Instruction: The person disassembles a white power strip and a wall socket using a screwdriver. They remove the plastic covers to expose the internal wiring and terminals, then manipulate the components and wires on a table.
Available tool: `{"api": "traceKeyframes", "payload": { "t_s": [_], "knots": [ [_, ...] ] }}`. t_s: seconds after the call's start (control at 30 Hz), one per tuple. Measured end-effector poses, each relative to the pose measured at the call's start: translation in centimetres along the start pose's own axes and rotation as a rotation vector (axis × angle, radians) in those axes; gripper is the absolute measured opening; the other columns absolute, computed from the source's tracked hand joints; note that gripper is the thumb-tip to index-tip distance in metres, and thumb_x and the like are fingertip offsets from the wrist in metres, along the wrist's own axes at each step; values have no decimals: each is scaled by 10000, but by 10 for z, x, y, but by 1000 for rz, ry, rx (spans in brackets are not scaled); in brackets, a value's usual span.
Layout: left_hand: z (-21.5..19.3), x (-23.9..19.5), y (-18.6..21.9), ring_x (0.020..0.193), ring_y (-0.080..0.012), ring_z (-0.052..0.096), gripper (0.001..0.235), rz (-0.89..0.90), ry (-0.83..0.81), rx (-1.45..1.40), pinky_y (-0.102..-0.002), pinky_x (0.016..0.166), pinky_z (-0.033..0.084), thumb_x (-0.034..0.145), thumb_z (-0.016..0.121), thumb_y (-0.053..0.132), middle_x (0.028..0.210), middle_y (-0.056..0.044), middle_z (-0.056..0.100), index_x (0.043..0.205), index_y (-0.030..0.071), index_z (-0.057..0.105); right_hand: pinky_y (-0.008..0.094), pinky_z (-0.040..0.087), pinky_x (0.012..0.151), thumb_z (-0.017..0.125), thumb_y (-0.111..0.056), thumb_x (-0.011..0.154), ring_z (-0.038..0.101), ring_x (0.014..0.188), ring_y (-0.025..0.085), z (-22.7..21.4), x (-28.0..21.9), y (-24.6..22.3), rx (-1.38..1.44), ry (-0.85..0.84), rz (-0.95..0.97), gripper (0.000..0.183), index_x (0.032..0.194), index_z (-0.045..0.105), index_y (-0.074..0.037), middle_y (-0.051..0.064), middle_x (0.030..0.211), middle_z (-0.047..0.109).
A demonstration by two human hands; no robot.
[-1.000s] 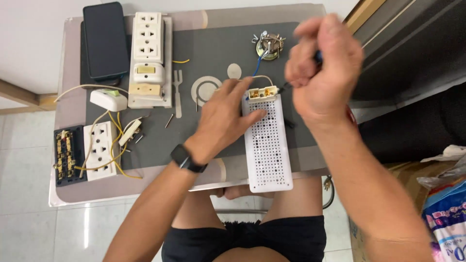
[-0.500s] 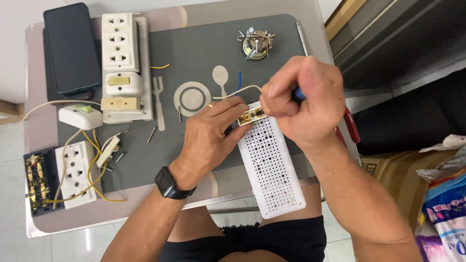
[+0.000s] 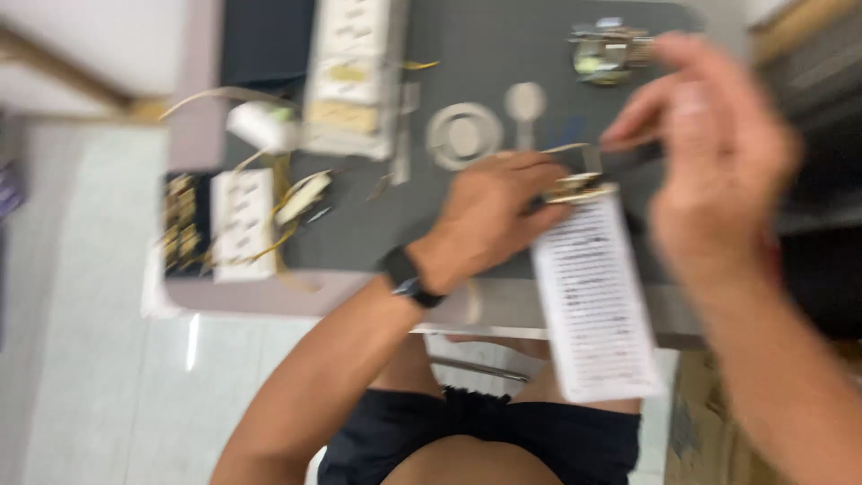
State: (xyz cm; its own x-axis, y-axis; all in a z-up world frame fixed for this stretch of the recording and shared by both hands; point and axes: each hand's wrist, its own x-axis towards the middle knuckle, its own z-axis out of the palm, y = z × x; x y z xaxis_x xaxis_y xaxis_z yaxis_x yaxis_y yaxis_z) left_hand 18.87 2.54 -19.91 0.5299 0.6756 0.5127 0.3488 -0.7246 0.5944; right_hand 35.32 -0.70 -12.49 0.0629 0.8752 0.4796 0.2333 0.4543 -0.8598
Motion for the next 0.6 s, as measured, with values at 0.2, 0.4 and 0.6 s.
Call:
{"api": "traceKeyframes", "payload": {
  "t_s": [0.2,0.4,0.6],
  "knots": [
    [7,-3,-9,906,-278,660,318,-10,-18,34,-413,799,515,867,721,245,1095,-47,685,1131,96,623,370,445,732,359,-24,1005,406,667,230,-7,1,27,-30,58,158,269,1260,433,17,104,812,307],
    [-5,-2,-8,959,-257,657,263,24,-54,-16,-399,834,481,877,684,255,1076,-11,676,1101,124,636,269,275,506,439,-29,927,278,470,135,19,9,0,78,-37,308,157,1042,545,-39,52,565,248],
    [-2,8,-7,1005,-287,632,257,105,-63,-60,-402,843,451,897,673,247,1111,-75,675,1092,84,644,374,447,548,694,-239,1142,671,678,260,-25,21,-15,-1360,-270,-455,173,1262,700,-116,7,802,671]
  ]
}}
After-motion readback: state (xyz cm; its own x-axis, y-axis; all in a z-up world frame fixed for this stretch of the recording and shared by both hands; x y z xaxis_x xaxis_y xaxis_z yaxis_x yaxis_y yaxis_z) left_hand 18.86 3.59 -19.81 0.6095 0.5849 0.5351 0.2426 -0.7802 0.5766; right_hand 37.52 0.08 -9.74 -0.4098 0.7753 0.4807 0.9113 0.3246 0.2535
